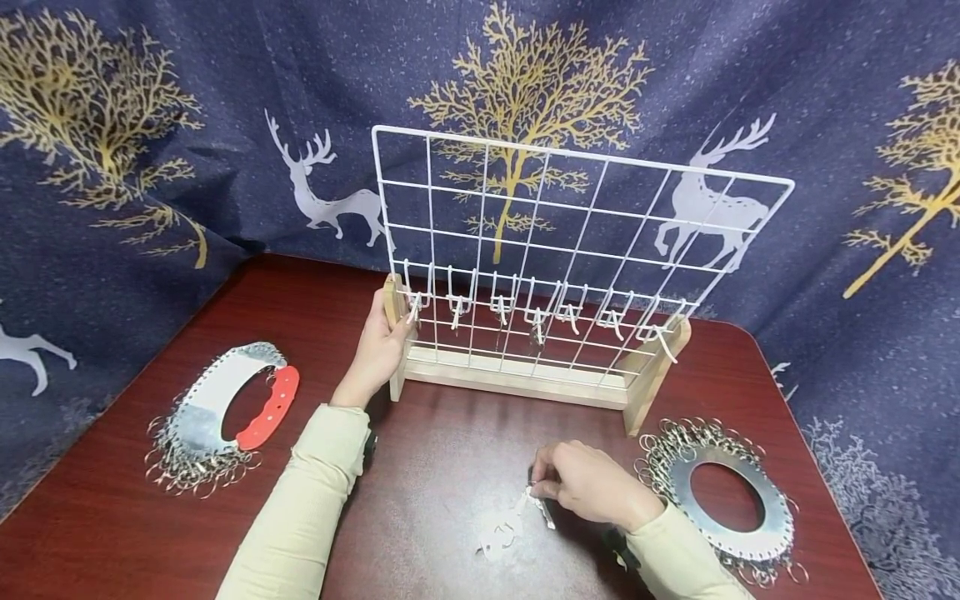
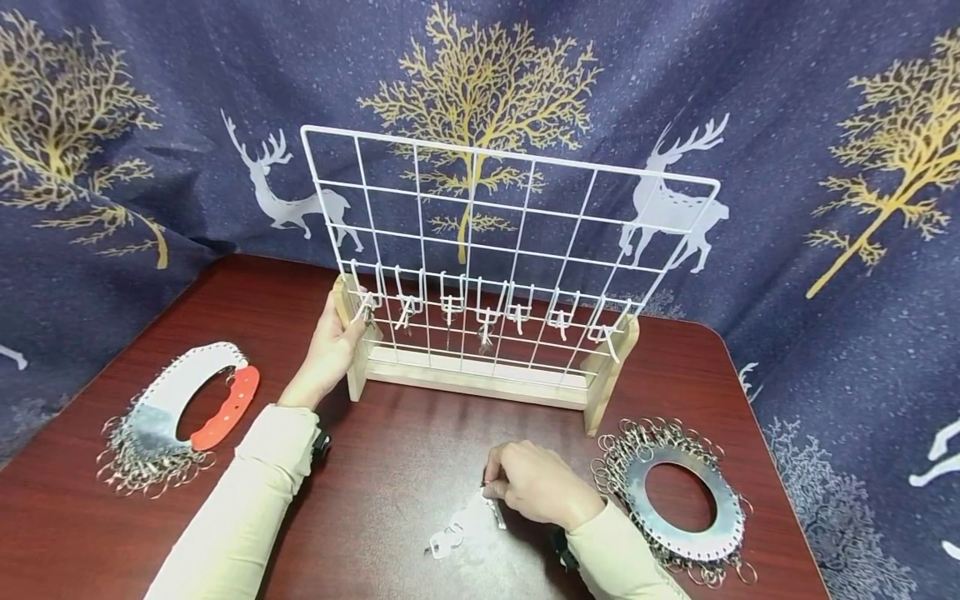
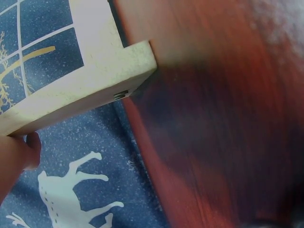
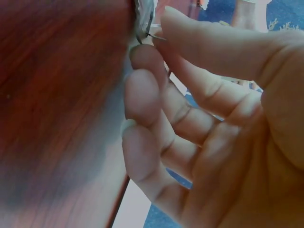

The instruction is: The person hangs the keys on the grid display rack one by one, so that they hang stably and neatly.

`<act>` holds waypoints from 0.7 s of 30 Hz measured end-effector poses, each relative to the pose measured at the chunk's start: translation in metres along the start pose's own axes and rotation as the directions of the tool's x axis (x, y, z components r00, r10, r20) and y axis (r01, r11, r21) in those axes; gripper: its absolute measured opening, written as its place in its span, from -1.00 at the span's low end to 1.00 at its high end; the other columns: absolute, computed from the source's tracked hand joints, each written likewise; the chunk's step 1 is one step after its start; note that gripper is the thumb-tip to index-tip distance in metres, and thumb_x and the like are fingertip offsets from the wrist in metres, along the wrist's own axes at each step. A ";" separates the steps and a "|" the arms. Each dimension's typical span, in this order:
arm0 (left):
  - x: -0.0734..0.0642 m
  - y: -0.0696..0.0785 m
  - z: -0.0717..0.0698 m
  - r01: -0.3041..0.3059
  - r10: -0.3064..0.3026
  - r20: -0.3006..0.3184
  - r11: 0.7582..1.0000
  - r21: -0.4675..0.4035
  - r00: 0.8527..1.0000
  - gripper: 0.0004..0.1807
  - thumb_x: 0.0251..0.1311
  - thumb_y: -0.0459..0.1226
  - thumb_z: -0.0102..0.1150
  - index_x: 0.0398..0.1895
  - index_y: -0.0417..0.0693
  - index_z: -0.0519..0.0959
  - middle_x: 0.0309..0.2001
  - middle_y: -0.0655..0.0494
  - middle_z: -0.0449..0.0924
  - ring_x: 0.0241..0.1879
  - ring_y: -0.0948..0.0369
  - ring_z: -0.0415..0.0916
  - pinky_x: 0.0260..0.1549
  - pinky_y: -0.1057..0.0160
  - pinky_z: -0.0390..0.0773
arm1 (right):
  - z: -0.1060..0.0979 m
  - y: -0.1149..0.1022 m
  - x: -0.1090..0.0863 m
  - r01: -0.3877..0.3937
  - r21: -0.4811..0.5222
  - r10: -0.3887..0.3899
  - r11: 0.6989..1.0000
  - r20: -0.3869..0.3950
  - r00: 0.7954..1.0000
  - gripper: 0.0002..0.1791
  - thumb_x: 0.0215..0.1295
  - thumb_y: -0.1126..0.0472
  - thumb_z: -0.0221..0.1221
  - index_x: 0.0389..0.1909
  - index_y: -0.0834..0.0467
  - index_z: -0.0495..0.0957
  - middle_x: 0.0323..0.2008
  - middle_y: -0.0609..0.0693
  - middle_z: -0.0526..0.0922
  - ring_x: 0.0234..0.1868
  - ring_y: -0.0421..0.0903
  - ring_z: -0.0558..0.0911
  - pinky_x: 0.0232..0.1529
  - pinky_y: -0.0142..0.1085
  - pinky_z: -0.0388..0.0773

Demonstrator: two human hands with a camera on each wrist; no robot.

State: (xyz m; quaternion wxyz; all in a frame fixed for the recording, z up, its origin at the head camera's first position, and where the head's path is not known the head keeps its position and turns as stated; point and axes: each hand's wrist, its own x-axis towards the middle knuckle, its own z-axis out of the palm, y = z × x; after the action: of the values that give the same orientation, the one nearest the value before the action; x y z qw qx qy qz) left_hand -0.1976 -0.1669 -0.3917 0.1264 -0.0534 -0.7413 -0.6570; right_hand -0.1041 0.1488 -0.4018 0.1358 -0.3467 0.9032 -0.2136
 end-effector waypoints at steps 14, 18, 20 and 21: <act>-0.007 0.019 -0.001 0.024 -0.024 0.025 1.000 0.009 0.999 -0.52 0.39 -0.51 -0.18 0.34 -0.32 0.07 0.12 -0.35 0.35 0.04 -0.07 0.43 0.10 -0.07 0.48 | -0.005 -0.001 0.003 0.007 0.070 0.003 0.998 -0.134 0.991 -0.91 0.25 0.14 0.29 -0.40 -0.09 0.57 -0.40 -0.36 0.59 -0.38 -0.37 0.53 -0.29 -0.32 0.55; -0.008 0.021 0.000 0.014 -0.015 0.019 1.000 0.028 1.000 -0.57 0.38 -0.51 -0.18 0.29 -0.32 0.12 0.01 -0.27 0.39 -0.09 0.04 0.48 0.02 0.00 0.53 | -0.008 0.000 0.003 0.030 0.160 -0.003 0.987 -0.166 0.986 -0.93 0.26 0.17 0.28 -0.39 -0.06 0.59 -0.43 -0.34 0.57 -0.41 -0.36 0.52 -0.33 -0.38 0.55; -0.005 0.013 0.000 0.010 -0.010 0.015 1.000 0.024 1.000 -0.58 0.38 -0.51 -0.18 0.27 -0.29 0.14 -0.01 -0.22 0.39 -0.14 0.12 0.48 -0.01 0.04 0.55 | -0.009 0.000 0.003 0.036 0.197 0.000 0.980 -0.183 0.983 -0.94 0.26 0.16 0.28 -0.38 -0.05 0.60 -0.42 -0.32 0.57 -0.42 -0.35 0.51 -0.36 -0.40 0.54; -0.006 0.014 0.000 0.006 -0.007 0.013 1.000 0.021 1.000 -0.58 0.38 -0.51 -0.18 0.27 -0.28 0.14 -0.02 -0.21 0.39 -0.16 0.15 0.48 -0.03 0.07 0.56 | -0.010 0.000 0.003 0.036 0.207 0.005 0.978 -0.194 0.981 -0.95 0.27 0.16 0.28 -0.37 -0.05 0.60 -0.42 -0.32 0.57 -0.44 -0.34 0.51 -0.38 -0.41 0.53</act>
State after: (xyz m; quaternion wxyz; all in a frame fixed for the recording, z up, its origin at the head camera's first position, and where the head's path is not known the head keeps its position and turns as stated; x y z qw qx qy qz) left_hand -0.1888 -0.1649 -0.3801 0.1200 -0.0539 -0.7491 -0.6493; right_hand -0.1101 0.1497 -0.3939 0.0816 -0.3152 0.8819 -0.3411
